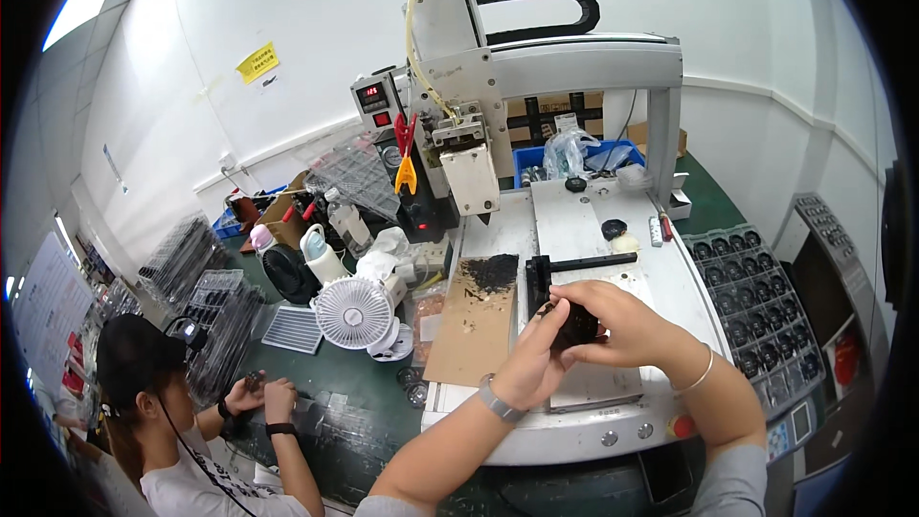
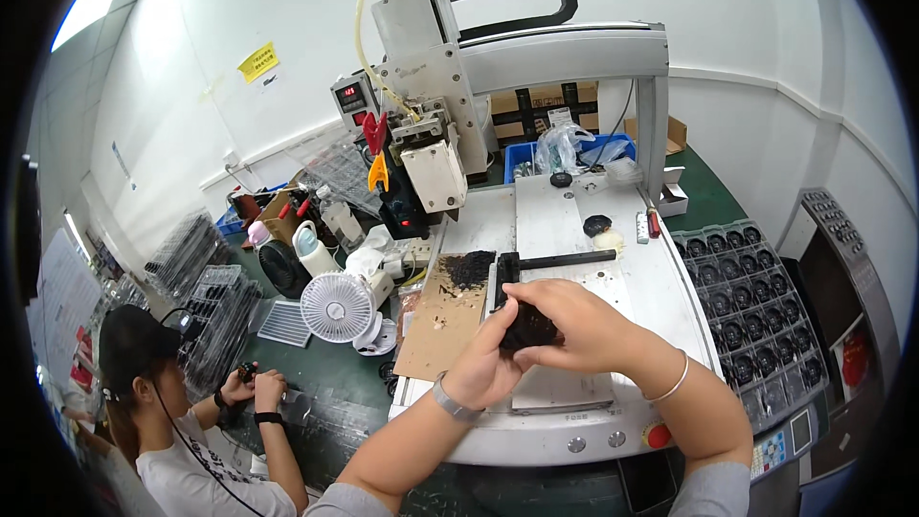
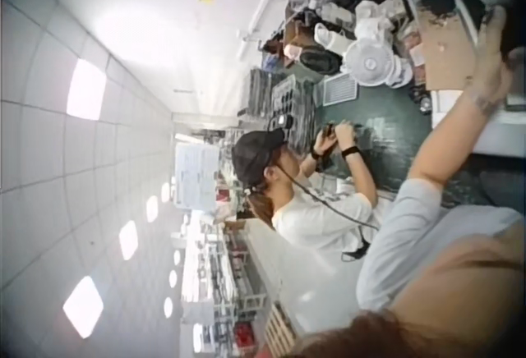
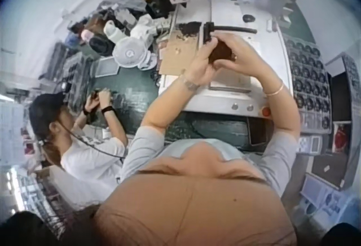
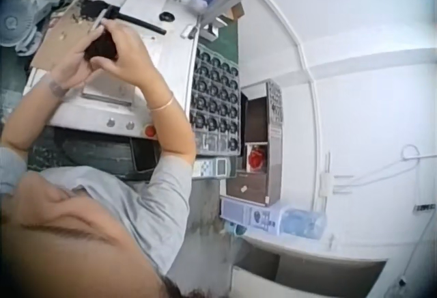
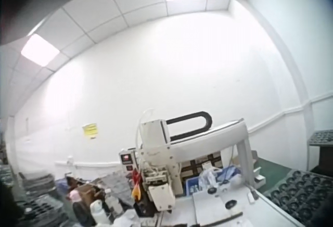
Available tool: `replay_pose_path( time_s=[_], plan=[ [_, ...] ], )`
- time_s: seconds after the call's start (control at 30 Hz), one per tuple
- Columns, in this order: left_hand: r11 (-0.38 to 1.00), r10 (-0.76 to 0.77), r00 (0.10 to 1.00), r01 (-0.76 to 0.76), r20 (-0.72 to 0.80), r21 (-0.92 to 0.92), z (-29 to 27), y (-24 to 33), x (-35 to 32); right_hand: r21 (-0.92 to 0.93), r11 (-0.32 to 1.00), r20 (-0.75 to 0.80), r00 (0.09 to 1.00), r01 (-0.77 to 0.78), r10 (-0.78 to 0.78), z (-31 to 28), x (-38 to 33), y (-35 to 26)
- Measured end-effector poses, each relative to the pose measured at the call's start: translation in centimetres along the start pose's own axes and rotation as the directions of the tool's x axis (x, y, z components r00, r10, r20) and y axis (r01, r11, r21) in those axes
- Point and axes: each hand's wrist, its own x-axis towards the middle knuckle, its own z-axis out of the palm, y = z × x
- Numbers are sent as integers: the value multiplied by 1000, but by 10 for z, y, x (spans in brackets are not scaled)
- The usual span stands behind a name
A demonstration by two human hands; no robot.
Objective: The person operates an automated machine by placing electronic components into a fixture, pressing control buttons to activate the machine, and assembling the parts together by hand.
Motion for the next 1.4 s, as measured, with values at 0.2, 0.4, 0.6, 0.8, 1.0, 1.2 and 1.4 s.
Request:
replay_pose_path(
  time_s=[0.2, 0.4, 0.6, 0.8, 1.0, 1.2, 1.4],
  plan=[
    [995, -98, 995, 99, 30, -27, 2, 9, -1, 163, 985, 61, 997, -60, 51, -7, 0, 0],
    [990, -42, 999, 37, 30, 136, -3, 3, 0, 8, 999, 15, 999, 39, -40, 4, 0, -2],
    [1000, -29, 998, 29, 61, 1, 5, 5, -4, 118, 993, -22, 999, 32, -30, -1, 0, -4],
    [999, -44, 999, 45, -23, 23, -2, 1, 1, 2, 1000, -28, 999, 25, -25, 6, 0, -4],
    [992, 57, 998, -56, -6, 113, 6, 0, -2, 62, 996, -4, 998, -67, 67, 3, -1, -9],
    [995, 37, 997, -31, -66, 97, 1, 2, 2, 103, 994, -92, 995, -29, 39, 7, -3, -1],
    [995, 16, 994, -7, -104, 95, 3, 2, 1, 142, 987, -25, 996, -77, 81, 9, -3, -2]
  ],
)
